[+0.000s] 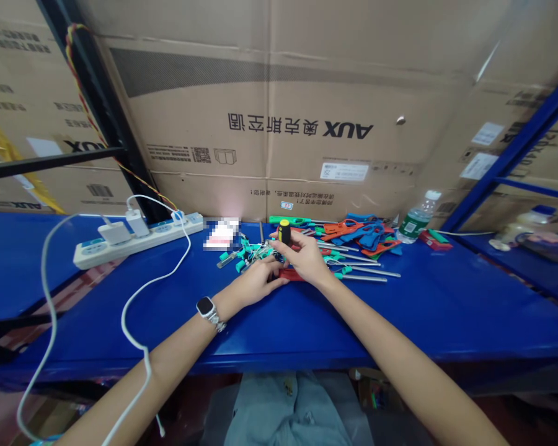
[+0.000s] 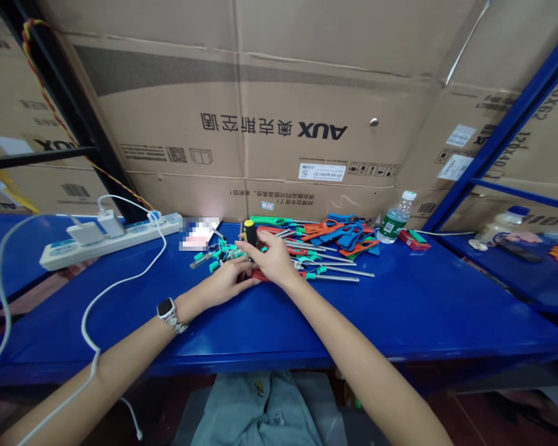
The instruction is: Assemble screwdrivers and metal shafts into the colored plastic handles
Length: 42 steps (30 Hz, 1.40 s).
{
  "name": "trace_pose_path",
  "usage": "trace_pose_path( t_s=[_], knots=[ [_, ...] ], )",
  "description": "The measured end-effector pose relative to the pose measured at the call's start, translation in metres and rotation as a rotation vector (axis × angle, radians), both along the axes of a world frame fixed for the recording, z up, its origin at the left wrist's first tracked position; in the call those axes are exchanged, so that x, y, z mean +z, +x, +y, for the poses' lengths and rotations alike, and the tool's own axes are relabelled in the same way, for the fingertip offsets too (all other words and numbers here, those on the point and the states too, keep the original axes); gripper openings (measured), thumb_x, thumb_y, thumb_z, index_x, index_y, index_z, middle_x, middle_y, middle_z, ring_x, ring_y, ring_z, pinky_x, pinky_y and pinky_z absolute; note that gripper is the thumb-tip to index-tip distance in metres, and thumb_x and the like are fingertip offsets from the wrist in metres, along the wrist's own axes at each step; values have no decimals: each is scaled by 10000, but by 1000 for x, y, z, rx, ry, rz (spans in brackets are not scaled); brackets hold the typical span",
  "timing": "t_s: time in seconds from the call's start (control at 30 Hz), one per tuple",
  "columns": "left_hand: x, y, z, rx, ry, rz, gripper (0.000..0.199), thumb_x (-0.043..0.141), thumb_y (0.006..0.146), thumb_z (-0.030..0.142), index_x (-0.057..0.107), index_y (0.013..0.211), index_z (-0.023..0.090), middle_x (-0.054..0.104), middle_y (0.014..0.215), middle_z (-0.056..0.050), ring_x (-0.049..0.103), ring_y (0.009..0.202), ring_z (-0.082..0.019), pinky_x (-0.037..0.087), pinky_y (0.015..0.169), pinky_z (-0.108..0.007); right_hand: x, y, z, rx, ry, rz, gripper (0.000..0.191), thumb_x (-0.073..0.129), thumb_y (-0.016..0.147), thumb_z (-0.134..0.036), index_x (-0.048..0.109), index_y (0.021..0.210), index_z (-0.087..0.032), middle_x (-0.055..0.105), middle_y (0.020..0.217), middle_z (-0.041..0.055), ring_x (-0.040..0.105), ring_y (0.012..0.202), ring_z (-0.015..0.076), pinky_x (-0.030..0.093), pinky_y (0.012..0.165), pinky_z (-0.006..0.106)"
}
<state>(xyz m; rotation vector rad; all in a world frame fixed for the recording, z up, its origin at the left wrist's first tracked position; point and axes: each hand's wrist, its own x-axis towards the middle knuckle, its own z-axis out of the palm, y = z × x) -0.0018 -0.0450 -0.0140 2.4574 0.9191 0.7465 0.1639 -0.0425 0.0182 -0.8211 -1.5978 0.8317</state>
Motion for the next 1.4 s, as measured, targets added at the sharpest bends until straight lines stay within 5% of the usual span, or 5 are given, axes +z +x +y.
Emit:
trace_pose_path(
  t_s=[0.57,0.83,0.97,1.1,1.4],
  knots=[
    [4,-2,-5,16,-2,4,233,612,936,403,672,953,178,631,907,-60,585,729,-186,494,680,-326,7,17,-1,226,-140,-2,324,717,840,-457,659,1010,-187,693,836,26,572,554,115,531,480,266],
    [67,-4,7,224,59,-421,314,599,944,467,679,1000,169,717,954,-78,650,855,-189,520,723,-310,4,24,-1,179,-64,-113,355,636,914,-409,634,1195,-193,730,965,68,603,619,142,554,495,282],
    [89,12,22,-20,-82,-447,371,584,956,440,681,1194,173,745,1109,-111,692,984,-209,563,804,-333,5,24,-5,141,-11,-137,296,619,928,-387,643,1152,-195,711,950,66,624,658,159,553,541,298],
    [88,20,24,-139,-200,-533,327,640,933,428,718,1119,171,771,997,-94,717,886,-188,576,772,-318,3,25,-7,74,54,-192,234,619,925,-391,645,1038,-188,690,902,63,620,703,172,527,589,304],
    [72,39,10,151,56,-736,323,840,757,390,586,788,193,635,775,2,586,704,-123,491,658,-268,-6,8,-4,-118,26,-32,349,791,756,-473,584,822,-199,571,669,-8,518,601,149,448,558,289]
  ],
)
